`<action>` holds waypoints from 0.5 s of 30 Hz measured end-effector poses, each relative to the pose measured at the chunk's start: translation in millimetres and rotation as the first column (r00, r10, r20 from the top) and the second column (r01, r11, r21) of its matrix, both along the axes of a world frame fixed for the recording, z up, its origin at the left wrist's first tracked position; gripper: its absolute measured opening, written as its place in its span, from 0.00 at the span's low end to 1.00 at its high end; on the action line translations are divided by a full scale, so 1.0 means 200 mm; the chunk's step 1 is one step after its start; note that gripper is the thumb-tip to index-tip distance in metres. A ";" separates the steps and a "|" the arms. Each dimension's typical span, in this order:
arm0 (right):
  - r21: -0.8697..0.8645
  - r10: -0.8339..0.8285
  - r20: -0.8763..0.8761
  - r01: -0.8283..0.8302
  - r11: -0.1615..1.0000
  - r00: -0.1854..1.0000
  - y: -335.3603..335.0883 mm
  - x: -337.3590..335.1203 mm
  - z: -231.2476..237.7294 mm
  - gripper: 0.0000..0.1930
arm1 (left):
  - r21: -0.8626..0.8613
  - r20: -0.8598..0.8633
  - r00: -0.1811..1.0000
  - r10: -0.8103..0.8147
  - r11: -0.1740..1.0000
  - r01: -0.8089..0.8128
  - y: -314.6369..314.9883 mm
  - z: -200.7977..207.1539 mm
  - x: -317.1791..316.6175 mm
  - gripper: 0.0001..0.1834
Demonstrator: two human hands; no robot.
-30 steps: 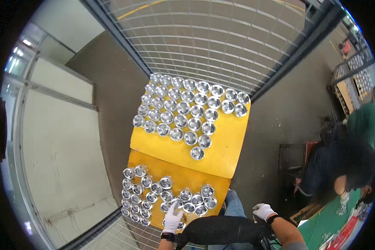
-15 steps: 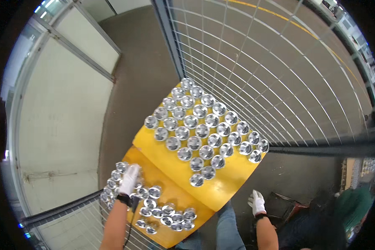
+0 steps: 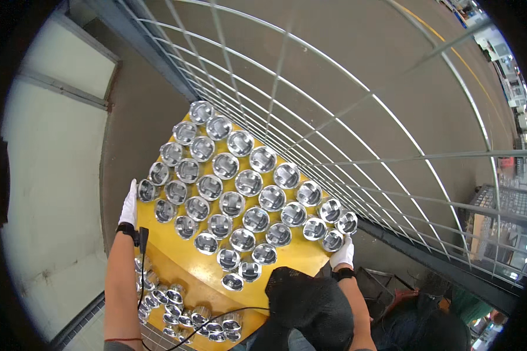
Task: Use a small hand tool to debur or clean the inner edges of metal pistons on a workstation table.
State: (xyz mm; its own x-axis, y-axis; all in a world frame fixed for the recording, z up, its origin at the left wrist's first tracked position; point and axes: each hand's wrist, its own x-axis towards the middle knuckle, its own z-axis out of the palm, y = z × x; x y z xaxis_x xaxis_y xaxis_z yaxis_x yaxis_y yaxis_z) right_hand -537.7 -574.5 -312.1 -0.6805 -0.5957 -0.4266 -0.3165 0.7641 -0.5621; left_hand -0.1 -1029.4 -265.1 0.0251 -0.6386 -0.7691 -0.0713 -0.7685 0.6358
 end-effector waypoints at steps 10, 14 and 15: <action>0.110 -0.413 0.899 0.838 0.535 0.146 -0.07 -0.16 -0.02 0.26 | -0.067 0.376 0.911 -0.167 0.976 0.207 -0.17 0.04 -0.08 0.45; -0.083 -0.377 0.796 0.702 0.707 0.474 -0.06 -0.16 -0.06 0.24 | -0.021 0.330 0.879 -0.345 0.928 0.372 -0.19 0.02 -0.22 0.47; 0.011 -0.429 0.853 0.812 0.584 0.297 -0.06 -0.19 -0.05 0.23 | -0.027 0.325 0.883 -0.340 0.929 0.368 -0.19 -0.02 -0.22 0.47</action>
State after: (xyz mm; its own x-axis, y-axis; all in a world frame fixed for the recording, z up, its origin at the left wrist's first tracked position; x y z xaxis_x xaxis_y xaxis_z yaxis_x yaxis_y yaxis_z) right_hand -575.9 -586.2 -322.8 -0.4714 -0.3500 -0.8095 0.8089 0.1941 -0.5550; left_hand -43.1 -1066.5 -268.4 0.0123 -0.7120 -0.7021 -0.5319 -0.5992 0.5984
